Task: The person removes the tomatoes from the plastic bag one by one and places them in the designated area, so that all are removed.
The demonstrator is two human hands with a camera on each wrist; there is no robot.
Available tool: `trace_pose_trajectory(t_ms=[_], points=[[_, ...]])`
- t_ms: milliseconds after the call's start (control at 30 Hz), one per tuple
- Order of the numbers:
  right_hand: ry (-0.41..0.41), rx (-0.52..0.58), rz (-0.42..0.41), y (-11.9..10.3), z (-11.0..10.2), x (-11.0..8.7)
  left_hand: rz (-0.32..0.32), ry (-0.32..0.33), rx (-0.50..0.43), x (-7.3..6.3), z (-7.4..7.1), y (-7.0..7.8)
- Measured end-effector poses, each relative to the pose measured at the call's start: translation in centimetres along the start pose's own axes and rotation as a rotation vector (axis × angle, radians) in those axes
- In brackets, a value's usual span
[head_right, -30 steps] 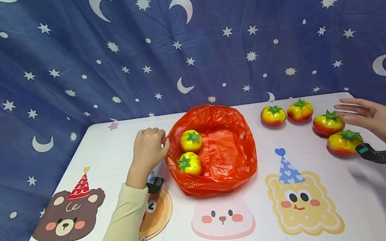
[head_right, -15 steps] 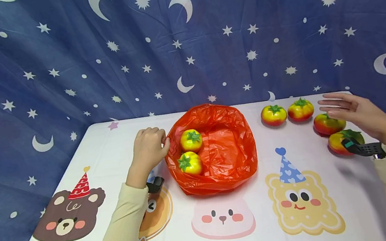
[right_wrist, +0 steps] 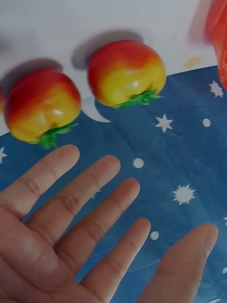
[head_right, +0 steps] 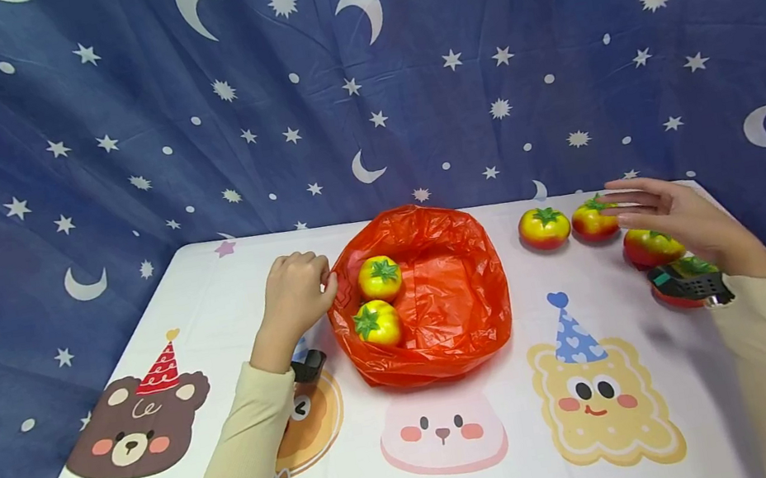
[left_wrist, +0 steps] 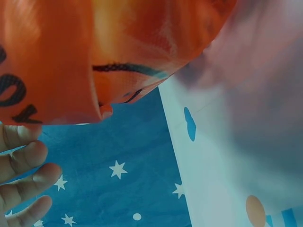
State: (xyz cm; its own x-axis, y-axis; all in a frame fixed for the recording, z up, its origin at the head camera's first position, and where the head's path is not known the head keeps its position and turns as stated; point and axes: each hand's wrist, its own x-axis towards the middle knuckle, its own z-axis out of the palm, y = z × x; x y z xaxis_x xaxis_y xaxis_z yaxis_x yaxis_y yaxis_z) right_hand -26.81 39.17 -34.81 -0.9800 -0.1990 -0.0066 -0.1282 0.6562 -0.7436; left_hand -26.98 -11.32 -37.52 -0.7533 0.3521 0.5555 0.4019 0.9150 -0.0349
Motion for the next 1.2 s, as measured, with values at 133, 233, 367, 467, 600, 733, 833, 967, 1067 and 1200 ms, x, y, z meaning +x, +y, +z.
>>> trace_pose_trajectory(t_ms=[133, 233, 367, 467, 600, 733, 833, 967, 1067, 1200], points=[[-0.006, 0.008, -0.015, -0.7, 0.4, 0.4, -0.003, -0.005, -0.004, 0.0, 0.0, 0.0], [-0.008, 0.003, -0.012, -1.3, 0.8, 0.7, -0.002, -0.004, -0.008, 0.0, -0.1, 0.1], [-0.009, -0.019, -0.007, -2.2, 1.4, 1.3, 0.000, 0.001, -0.008, 0.0, 0.0, 0.1], [-0.031, 0.002, -0.028, -2.9, 1.8, 1.8, 0.001, 0.000, -0.003, 0.0, 0.0, 0.1], [-0.068, 0.063, -0.061, -3.5, 2.4, 2.3, 0.002, -0.002, -0.003, 0.0, 0.0, 0.1], [-0.090, 0.089, -0.070, -4.2, 2.9, 2.9, 0.003, -0.002, -0.005, 0.0, 0.0, 0.1], [-0.102, 0.094, -0.065, -4.6, 3.4, 3.3, 0.002, -0.005, -0.004, 0.0, -0.1, 0.1], [-0.117, 0.099, -0.051, -5.3, 3.9, 3.8, 0.003, -0.006, -0.002, 0.0, 0.0, 0.1], [-0.128, 0.095, -0.059, -5.7, 4.3, 4.0, 0.005, -0.004, 0.000, 0.1, 0.1, 0.1], [-0.151, 0.116, -0.083, -6.3, 5.0, 4.4, 0.004, -0.002, 0.002, 0.0, 0.1, 0.1]])
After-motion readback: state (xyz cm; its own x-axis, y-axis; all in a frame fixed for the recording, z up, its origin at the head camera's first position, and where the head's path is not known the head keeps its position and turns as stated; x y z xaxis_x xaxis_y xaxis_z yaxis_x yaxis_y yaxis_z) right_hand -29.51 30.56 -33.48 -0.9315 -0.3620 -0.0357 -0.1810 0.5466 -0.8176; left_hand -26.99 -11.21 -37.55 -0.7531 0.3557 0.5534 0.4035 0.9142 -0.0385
